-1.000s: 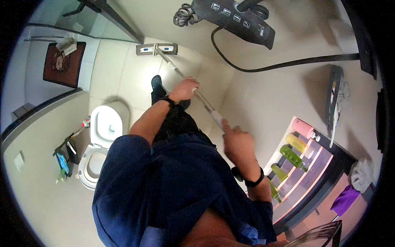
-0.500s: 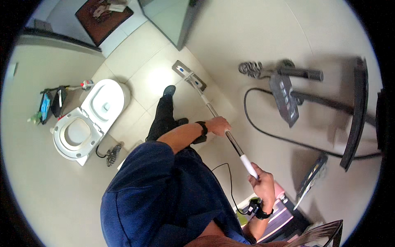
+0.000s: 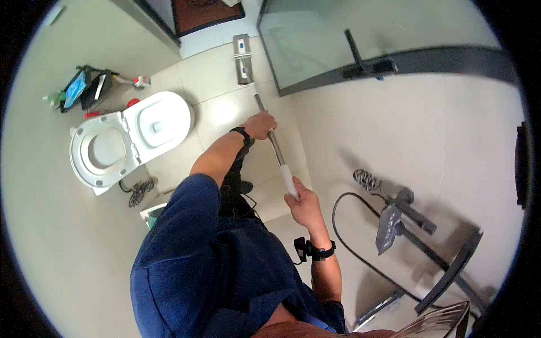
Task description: The person mops the tiled floor of a bathroom with a mop, moving the tool around a toilet, a basin, and a shower door.
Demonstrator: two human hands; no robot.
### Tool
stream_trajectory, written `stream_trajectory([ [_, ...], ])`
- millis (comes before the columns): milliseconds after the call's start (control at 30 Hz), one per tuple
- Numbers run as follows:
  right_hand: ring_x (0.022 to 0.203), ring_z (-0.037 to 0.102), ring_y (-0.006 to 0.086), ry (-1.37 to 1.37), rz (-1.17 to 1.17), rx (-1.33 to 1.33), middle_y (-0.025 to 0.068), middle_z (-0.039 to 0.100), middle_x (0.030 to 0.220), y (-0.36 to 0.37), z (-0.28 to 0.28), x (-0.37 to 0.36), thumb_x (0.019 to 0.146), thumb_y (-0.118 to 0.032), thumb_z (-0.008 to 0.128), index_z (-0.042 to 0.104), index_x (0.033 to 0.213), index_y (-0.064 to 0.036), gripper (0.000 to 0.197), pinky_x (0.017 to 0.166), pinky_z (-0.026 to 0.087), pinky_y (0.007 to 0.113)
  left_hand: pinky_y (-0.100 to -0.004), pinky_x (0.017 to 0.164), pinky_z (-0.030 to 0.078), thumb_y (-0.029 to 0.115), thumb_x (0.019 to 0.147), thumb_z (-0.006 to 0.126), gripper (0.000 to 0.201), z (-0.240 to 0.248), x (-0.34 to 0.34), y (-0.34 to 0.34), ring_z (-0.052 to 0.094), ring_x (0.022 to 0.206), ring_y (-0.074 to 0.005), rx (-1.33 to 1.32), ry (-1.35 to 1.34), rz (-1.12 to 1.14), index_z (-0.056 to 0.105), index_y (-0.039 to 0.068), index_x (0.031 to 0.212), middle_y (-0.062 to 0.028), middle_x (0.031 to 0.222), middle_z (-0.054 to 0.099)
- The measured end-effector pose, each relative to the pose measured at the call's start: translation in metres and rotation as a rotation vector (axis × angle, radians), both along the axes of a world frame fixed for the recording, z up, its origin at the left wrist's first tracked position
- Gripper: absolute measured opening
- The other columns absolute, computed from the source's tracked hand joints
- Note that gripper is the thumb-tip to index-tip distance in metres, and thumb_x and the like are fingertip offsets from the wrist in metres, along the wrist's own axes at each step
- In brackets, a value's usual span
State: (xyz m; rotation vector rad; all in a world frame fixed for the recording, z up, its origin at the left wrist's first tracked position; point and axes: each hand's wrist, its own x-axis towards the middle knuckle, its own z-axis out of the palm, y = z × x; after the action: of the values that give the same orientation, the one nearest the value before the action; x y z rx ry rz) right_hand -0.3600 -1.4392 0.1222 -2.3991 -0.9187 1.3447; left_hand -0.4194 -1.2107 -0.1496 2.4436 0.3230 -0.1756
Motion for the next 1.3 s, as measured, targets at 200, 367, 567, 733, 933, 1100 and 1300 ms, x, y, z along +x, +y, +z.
stream_trajectory([
  [200,0.084,0.064,0.0394,-0.259,0.384,-0.033,0.0224,0.066,0.095,0.043,0.052,0.028,0.080,-0.015,0.066,0.051,0.134,-0.0062,0.057,0.074,0.052,0.046,-0.0423,0.085,0.045,0.013,0.066,0.075,0.021,0.015,-0.003,-0.010,0.055,0.090,-0.0315,-0.063,-0.285,0.367,0.058,0.010,0.077,-0.0103,0.083,0.057],
  [367,0.078,0.065,0.0359,-0.301,0.651,0.120,0.0175,0.065,0.088,0.094,0.042,0.031,0.078,-0.011,0.065,0.053,0.132,-0.0104,0.056,0.070,0.054,0.045,-0.0423,0.090,0.044,0.011,0.068,0.073,0.019,0.019,-0.062,0.015,0.056,0.093,-0.0297,-0.049,-0.281,0.642,0.060,0.011,0.082,-0.0083,0.086,0.058],
  [567,0.070,0.066,0.0316,-0.531,0.993,0.086,0.0144,0.061,0.084,0.161,0.011,-0.005,0.084,-0.009,0.056,0.052,0.132,-0.0139,0.049,0.059,0.054,0.041,-0.0413,0.088,0.047,0.017,0.071,0.076,0.023,-0.016,-0.113,0.075,0.056,0.096,-0.0325,0.119,-0.319,0.882,0.058,0.009,0.082,-0.0103,0.088,0.057],
  [733,0.068,0.066,0.0261,-0.766,1.016,0.122,0.0115,0.061,0.084,0.194,-0.005,0.004,0.085,-0.008,0.054,0.053,0.130,-0.0151,0.045,0.056,0.054,0.036,-0.0466,0.086,0.043,0.020,0.076,0.075,0.025,-0.018,-0.076,0.113,0.056,0.093,-0.0354,0.014,-0.305,0.952,0.056,0.006,0.081,-0.0130,0.085,0.056],
  [933,0.064,0.064,0.0229,-1.029,0.952,0.201,0.0068,0.059,0.080,0.201,0.031,0.075,0.082,-0.005,0.055,0.059,0.126,-0.0170,0.045,0.056,0.053,0.034,-0.0452,0.086,0.040,0.022,0.077,0.075,0.023,-0.026,0.039,0.120,0.054,0.094,-0.0328,0.120,-0.623,0.933,0.058,0.007,0.079,-0.0100,0.084,0.057],
  [1100,0.063,0.063,0.0249,-1.055,0.865,0.240,0.0079,0.058,0.077,0.175,0.041,0.116,0.078,-0.004,0.058,0.062,0.124,-0.0191,0.048,0.057,0.053,0.035,-0.0451,0.090,0.040,0.014,0.066,0.079,0.026,-0.005,0.103,0.109,0.053,0.099,-0.0342,-0.066,-0.408,0.741,0.065,0.007,0.087,-0.0129,0.091,0.059],
  [1300,0.059,0.063,0.0261,-0.908,0.880,0.145,0.0090,0.060,0.078,0.134,0.030,0.123,0.078,-0.007,0.059,0.062,0.123,-0.0179,0.047,0.055,0.053,0.038,-0.0442,0.097,0.041,0.011,0.067,0.078,0.034,-0.008,0.090,0.077,0.054,0.108,-0.0305,-0.052,-0.299,0.689,0.064,0.010,0.097,-0.0099,0.105,0.059],
])
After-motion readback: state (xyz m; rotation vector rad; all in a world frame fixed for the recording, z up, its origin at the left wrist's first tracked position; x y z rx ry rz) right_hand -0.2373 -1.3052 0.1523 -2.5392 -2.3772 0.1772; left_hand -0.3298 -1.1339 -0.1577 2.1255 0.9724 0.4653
